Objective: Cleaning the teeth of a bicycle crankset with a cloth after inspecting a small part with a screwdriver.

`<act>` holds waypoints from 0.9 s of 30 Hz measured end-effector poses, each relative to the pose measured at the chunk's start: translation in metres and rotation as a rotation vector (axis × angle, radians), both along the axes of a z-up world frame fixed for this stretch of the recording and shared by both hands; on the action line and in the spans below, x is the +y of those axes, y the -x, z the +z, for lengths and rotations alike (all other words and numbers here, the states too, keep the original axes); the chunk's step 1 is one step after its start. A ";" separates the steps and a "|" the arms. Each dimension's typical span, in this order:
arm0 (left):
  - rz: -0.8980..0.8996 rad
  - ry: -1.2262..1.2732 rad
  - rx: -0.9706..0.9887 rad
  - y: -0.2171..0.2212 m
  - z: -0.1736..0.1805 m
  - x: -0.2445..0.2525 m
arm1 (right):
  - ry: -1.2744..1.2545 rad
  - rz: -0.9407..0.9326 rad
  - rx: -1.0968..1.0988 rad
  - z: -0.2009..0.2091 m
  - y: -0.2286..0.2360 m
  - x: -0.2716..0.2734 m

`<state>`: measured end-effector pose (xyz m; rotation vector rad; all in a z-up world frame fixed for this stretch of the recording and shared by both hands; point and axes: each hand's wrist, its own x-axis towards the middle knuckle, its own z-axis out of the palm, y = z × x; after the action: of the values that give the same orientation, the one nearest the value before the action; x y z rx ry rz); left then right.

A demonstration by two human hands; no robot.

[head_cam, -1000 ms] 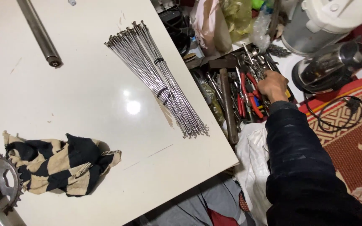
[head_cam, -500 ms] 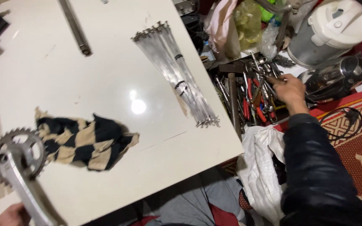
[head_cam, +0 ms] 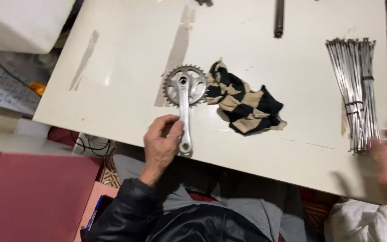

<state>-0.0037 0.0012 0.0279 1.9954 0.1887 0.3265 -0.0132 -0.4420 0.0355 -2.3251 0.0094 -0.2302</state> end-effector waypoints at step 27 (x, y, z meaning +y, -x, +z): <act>-0.211 0.221 0.557 -0.040 0.020 0.014 | -0.048 -0.003 -0.030 0.000 -0.069 0.145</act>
<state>0.0367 0.0152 0.0483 1.8238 0.3446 -0.3786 0.0558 -0.2968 0.0355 -2.2733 0.0031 -0.2641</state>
